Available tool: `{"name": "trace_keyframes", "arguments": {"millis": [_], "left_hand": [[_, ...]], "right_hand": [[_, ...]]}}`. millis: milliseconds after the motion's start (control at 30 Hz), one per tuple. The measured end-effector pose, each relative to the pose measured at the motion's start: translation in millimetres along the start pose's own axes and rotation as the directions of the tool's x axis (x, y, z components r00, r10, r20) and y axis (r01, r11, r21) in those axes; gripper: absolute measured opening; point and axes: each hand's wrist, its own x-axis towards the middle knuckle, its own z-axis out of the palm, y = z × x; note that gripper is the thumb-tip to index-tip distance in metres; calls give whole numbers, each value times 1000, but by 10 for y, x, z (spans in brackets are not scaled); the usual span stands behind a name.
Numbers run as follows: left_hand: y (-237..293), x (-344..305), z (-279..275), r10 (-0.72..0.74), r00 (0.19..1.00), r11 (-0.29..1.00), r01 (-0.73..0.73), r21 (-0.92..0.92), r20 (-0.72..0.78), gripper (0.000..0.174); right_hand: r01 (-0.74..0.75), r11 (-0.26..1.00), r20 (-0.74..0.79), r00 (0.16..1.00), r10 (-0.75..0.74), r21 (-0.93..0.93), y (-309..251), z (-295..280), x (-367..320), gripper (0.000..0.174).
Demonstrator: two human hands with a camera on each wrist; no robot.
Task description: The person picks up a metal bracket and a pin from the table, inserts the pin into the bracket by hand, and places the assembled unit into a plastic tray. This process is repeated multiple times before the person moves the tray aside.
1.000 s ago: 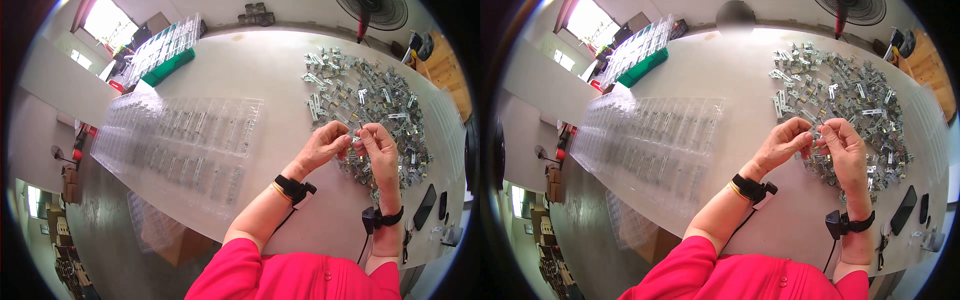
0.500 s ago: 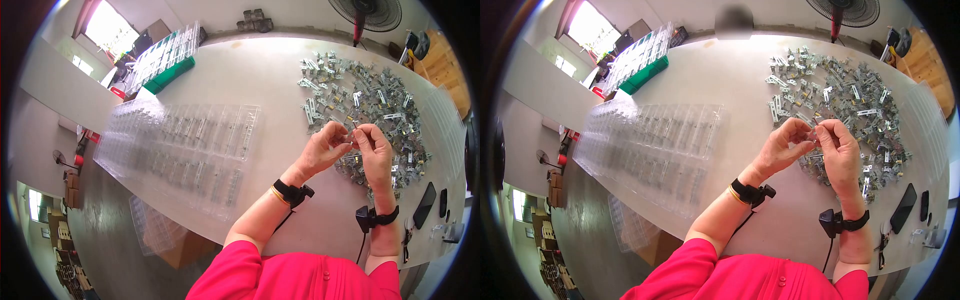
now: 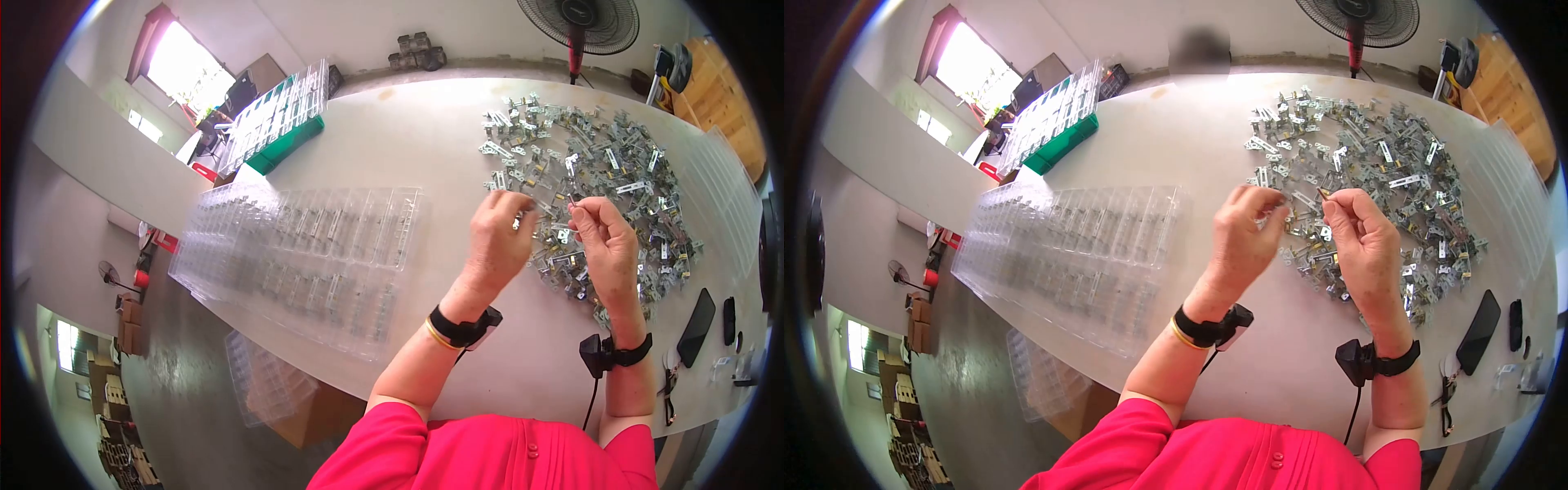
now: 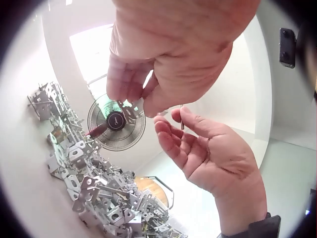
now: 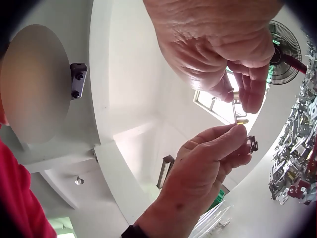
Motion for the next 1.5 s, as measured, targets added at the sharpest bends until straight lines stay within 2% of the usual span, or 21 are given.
{"name": "trace_keyframes", "arguments": {"millis": [67, 167, 233, 367, 433, 467, 533, 567, 633, 700, 767, 833, 967, 1033, 1133, 1500], "left_hand": [[89, 69, -201, -145, 989, 989, 145, 42, -8, 13], [29, 158, -470, -180, 982, 977, 184, 104, -50, 14], [-21, 218, -660, -201, 972, 942, 226, 249, -124, 14], [-240, 264, -1095, -219, 964, 898, 260, 354, -153, 15], [-270, 264, -1335, -282, 945, 779, 328, 534, -168, 17], [-298, 256, -1440, -280, 946, 780, 323, 537, -162, 17], [-379, 225, -1643, -420, 892, 641, 420, 642, -164, 16], [-447, 204, -1737, -419, 894, 641, 415, 646, -160, 16], [-640, 147, -1900, -517, 834, 470, 463, 752, -191, 18], [-930, 41, -2057, -514, 832, 425, 460, 780, -210, 19], [-977, 26, -2092, -511, 828, 379, 460, 803, -233, 21], [-913, 44, -2099, -587, 773, 319, 495, 808, -241, 19], [-947, 92, -2088, -592, 763, 281, 497, 821, -260, 19], [-973, 129, -2068, -600, 746, 162, 465, 870, -287, 21], [-966, 162, -2030, -646, 703, 105, 466, 878, -296, 24], [-1122, 141, -2024, -646, 702, 107, 473, 875, -301, 22]], "right_hand": [[4, 1000, 9, 1000, -4, 7, -25, -16, -9, 12], [26, 1000, 42, 999, -27, 14, -74, -10, -33, 11], [45, 999, 62, 997, -46, 15, -103, -7, -47, 11], [42, 997, 110, 993, -50, 71, -155, -2, -88, 9], [41, 996, 110, 993, -51, 83, -189, -16, -100, 8], [53, 995, 110, 992, -63, 90, -207, -23, -105, 8], [62, 993, 106, 992, -72, 100, -237, -38, -114, 8], [73, 993, 114, 990, -83, 88, -251, -47, -118, 8], [83, 994, 118, 989, -92, 77, -275, -54, -128, 7], [82, 991, 137, 986, -97, 109, -296, -53, -142, 6], [90, 991, 143, 984, -104, 103, -325, -60, -148, 6], [98, 990, 153, 982, -112, 98, -343, -65, -153, 5], [85, 992, 166, 981, -100, 92, -358, -62, -163, 5], [80, 992, 163, 982, -96, 97, -371, -65, -173, 5], [74, 993, 177, 980, -89, 92, -397, -72, -178, 5], [103, 992, 182, 977, -116, 76, -422, -71, -182, 5]]}}
